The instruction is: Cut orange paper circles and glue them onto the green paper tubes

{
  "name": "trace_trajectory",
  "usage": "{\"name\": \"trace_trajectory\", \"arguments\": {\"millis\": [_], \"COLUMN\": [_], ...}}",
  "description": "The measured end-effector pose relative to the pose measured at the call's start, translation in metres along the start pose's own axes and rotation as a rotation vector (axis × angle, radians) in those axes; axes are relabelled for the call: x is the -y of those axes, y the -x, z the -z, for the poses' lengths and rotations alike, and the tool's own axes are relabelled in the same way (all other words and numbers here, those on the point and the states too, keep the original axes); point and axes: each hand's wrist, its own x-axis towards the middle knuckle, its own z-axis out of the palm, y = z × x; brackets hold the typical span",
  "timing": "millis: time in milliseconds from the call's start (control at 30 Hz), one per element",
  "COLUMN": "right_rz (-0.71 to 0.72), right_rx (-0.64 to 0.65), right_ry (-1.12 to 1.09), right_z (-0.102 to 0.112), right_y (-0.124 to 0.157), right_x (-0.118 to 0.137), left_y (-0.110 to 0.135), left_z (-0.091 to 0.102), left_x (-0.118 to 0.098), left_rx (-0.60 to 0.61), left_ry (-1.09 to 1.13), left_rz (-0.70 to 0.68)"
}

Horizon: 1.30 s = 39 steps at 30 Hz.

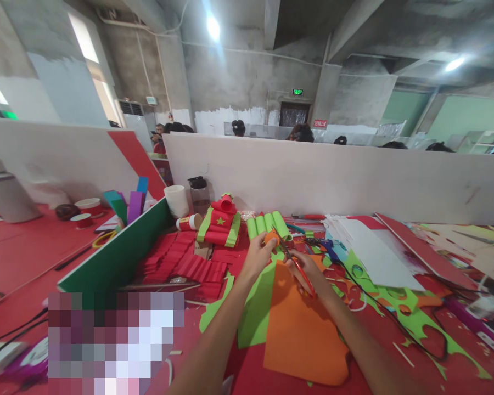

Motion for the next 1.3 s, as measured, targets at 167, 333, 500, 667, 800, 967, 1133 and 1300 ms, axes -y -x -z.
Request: {"name": "trace_trajectory", "arguments": {"millis": [167, 333, 500, 667, 800, 967, 1133, 1300], "right_rz": [-0.001, 0.002, 0.028, 0.071, 0.074, 0.051, 0.063, 0.054], "right_rx": [0.003, 0.042, 0.043, 0.064, 0.056, 0.048, 0.029, 0.018], "right_ry": [-0.033, -0.057, -0.008, 0.021, 0.050, 0.054, 0.082, 0.077], "right_z": [-0.0006, -0.0016, -0.0012, 0.0012, 0.0032, 0.0038, 0.0025, 0.0027], "right_y": [-0.0003, 0.0022, 0.0043, 0.0037, 0.0028, 0.0023, 0.0039, 0.0034], "right_x": [-0.0007, 0.0020, 0.0019, -0.0028, -0.0038, -0.0044, -0.0008, 0.0003], "left_y": [0.0005, -0.0015, -0.0019, 0.0004, 0.0014, 0.0015, 0.0012, 0.0010], "left_z": [-0.0018, -0.0005, 0.0020, 0.0023, 0.0019, 0.0021, 0.0027, 0.0027], "left_x": [0.0019, 0.0051, 0.0036, 0.0017, 0.0003, -0.0011, -0.0011, 0.0000], "left_rx": [-0.022, -0.028, -0.012, 0.009, 0.023, 0.037, 0.038, 0.031], "left_ry": [0.035, 0.016, -0.034, -0.065, -0.062, -0.050, -0.038, -0.012], "left_rz": [-0.018, -0.015, -0.014, -0.013, -0.007, 0.014, 0.033, 0.034]}}
